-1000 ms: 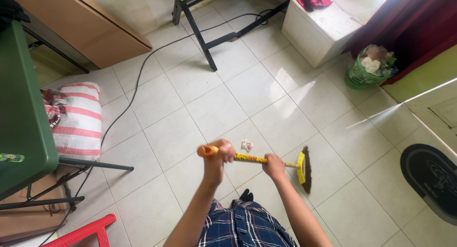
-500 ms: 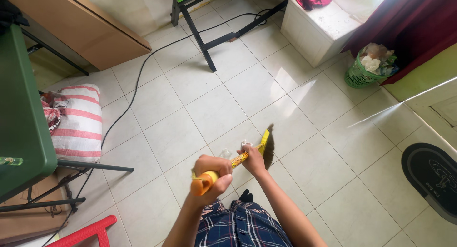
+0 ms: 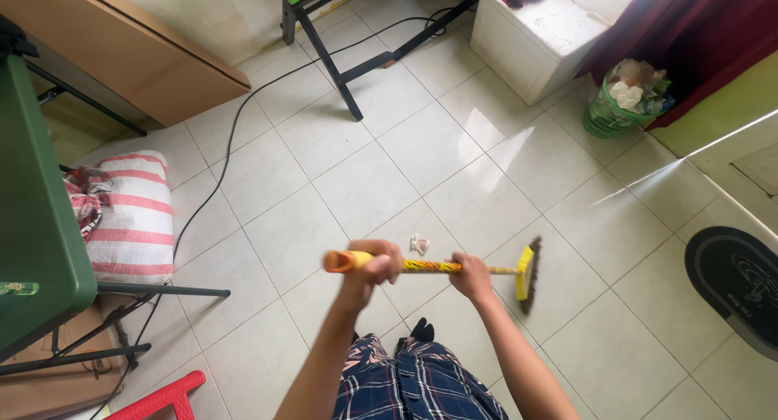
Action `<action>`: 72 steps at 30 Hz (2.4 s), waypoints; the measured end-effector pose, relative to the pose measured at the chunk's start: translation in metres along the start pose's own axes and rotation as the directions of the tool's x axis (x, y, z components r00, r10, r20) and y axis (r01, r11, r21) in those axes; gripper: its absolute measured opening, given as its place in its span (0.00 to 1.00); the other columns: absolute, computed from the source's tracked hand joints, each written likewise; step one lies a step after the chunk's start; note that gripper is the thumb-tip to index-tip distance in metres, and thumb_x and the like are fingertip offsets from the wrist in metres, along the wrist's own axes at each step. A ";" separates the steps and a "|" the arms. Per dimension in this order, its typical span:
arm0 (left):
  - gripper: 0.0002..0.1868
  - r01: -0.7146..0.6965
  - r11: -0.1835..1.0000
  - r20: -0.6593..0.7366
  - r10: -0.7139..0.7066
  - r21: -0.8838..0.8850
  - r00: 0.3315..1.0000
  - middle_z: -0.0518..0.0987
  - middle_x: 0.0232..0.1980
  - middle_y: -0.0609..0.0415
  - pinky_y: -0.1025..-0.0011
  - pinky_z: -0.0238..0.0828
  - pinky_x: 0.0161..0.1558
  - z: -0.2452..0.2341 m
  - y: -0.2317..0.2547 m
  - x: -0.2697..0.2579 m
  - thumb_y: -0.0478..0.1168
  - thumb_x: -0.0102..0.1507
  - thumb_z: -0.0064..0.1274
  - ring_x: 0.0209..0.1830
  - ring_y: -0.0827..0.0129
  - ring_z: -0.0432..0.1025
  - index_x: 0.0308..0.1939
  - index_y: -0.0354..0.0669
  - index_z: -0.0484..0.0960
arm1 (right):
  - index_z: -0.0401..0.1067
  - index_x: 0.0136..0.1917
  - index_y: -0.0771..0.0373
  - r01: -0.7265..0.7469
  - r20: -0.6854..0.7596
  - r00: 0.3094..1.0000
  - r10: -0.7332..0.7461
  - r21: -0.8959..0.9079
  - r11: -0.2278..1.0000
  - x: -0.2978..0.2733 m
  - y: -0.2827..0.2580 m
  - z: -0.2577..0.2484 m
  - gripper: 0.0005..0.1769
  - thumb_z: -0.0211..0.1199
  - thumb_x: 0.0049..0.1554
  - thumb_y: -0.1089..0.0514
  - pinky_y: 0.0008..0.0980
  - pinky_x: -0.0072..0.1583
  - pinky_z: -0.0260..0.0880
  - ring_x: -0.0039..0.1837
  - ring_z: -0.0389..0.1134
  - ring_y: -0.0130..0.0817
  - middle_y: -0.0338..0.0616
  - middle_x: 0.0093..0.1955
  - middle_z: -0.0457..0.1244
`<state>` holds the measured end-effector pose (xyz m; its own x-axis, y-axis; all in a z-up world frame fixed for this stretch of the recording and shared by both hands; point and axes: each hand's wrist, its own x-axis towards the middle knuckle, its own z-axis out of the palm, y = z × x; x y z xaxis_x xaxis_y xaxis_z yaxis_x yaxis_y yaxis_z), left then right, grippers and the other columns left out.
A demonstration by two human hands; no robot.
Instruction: The person sweeps debris from a tiled floor using a yellow broom, gathering small pieces of white waste into a pile by moving the broom across the surface.
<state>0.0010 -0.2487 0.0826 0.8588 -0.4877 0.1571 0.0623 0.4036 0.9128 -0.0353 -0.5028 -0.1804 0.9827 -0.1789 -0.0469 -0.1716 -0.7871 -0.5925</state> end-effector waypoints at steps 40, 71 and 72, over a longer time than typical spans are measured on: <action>0.18 -0.003 0.999 0.129 -0.002 0.040 0.992 0.59 0.18 0.58 0.71 0.48 0.25 -0.175 0.084 -0.020 0.40 0.54 0.49 0.20 0.74 0.52 0.17 0.40 0.58 | 0.71 0.35 0.65 -0.007 -0.057 0.998 0.023 0.264 0.965 0.038 -0.163 0.162 0.07 0.67 0.51 0.61 0.48 0.43 0.67 0.42 0.68 0.59 0.58 0.35 0.66; 0.21 0.097 0.991 0.297 -0.065 -0.096 0.953 0.55 0.16 0.61 0.72 0.45 0.23 -0.325 0.119 0.026 0.41 0.57 0.50 0.17 0.75 0.50 0.16 0.43 0.54 | 0.73 0.35 0.64 -0.149 -0.274 0.935 0.227 0.275 0.950 0.055 -0.291 0.243 0.12 0.64 0.58 0.55 0.49 0.43 0.66 0.40 0.68 0.59 0.57 0.33 0.66; 0.20 0.062 0.997 0.327 -0.042 -0.051 0.944 0.56 0.17 0.59 0.72 0.47 0.23 -0.324 0.126 0.027 0.41 0.56 0.50 0.17 0.74 0.51 0.17 0.42 0.55 | 0.72 0.35 0.65 -0.148 -0.269 0.937 0.223 0.271 0.951 0.064 -0.297 0.241 0.14 0.64 0.58 0.55 0.49 0.44 0.66 0.41 0.68 0.58 0.57 0.33 0.66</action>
<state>0.1973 0.0401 0.0798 0.6419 -0.7305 0.2330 0.1412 0.4113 0.9005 0.0949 -0.1380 -0.2015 0.8642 -0.5016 0.0403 -0.2903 -0.5623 -0.7743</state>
